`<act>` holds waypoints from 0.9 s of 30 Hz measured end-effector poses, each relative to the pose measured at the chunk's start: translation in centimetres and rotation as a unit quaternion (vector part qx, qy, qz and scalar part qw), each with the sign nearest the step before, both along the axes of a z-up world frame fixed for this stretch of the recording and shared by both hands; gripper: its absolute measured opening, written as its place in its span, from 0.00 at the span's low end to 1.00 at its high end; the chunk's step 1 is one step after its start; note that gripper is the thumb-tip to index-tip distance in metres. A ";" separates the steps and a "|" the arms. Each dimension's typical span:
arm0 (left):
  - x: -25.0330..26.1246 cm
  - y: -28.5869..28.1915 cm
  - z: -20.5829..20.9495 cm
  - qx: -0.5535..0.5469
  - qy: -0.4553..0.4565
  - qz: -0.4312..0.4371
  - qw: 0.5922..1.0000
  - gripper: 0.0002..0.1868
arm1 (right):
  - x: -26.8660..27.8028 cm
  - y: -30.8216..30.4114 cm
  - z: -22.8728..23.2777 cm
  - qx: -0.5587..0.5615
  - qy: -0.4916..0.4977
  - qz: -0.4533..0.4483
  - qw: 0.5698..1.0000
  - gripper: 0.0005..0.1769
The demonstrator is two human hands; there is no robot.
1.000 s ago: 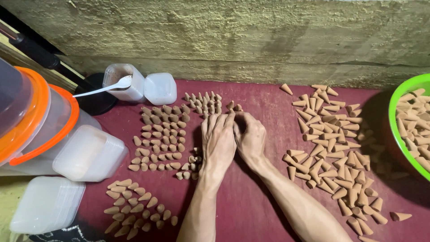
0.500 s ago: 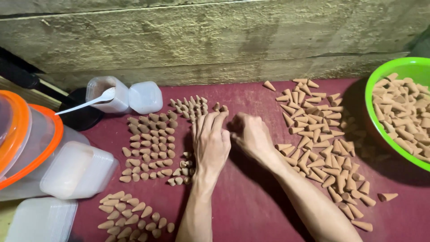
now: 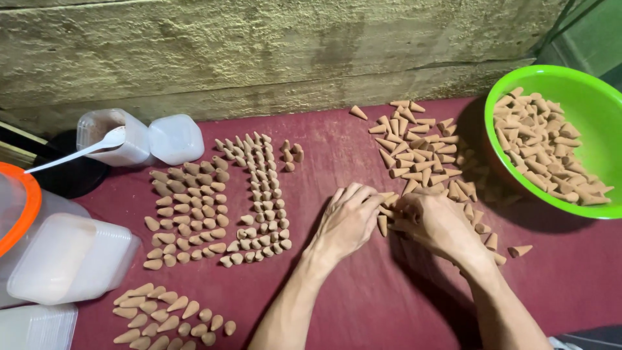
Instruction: Arrange incense cones into neat rows and grids on a work surface
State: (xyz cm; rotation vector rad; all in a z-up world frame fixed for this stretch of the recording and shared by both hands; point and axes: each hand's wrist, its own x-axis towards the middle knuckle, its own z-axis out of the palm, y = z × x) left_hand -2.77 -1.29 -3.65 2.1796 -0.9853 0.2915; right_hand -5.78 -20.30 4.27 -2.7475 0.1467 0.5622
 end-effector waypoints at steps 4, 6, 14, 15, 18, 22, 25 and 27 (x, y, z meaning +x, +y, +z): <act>-0.1 -0.1 0.3 0.020 0.014 -0.010 1.000 0.11 | -0.7 -1.2 -3.1 -0.016 -0.077 0.027 0.997 0.14; 0.0 0.0 0.1 0.014 0.019 -0.008 1.000 0.10 | -0.8 -1.5 -4.0 -0.010 -0.097 0.028 0.995 0.15; 0.2 0.5 0.0 0.032 0.036 -0.002 0.999 0.06 | -1.0 -0.8 -4.5 -0.007 -0.164 0.061 0.984 0.11; 0.5 0.4 -0.6 0.032 0.036 0.000 0.999 0.06 | -0.8 -0.6 -4.6 -0.006 -0.164 0.063 0.984 0.11; 1.1 0.7 -0.6 -0.018 0.071 -0.010 0.997 0.08 | -0.4 0.3 -4.7 0.011 -0.176 0.053 0.983 0.09; 1.6 2.5 1.4 -0.120 0.145 0.017 0.982 0.10 | 0.8 3.0 -3.9 0.141 -0.165 0.005 0.976 0.12; 2.3 4.4 2.5 -0.164 0.153 0.072 0.972 0.09 | 2.0 6.4 -2.5 0.216 -0.185 -0.012 0.959 0.14; 2.5 5.7 2.8 -0.171 0.150 0.101 0.969 0.09 | 3.3 8.3 -3.0 0.249 -0.207 -0.014 0.946 0.14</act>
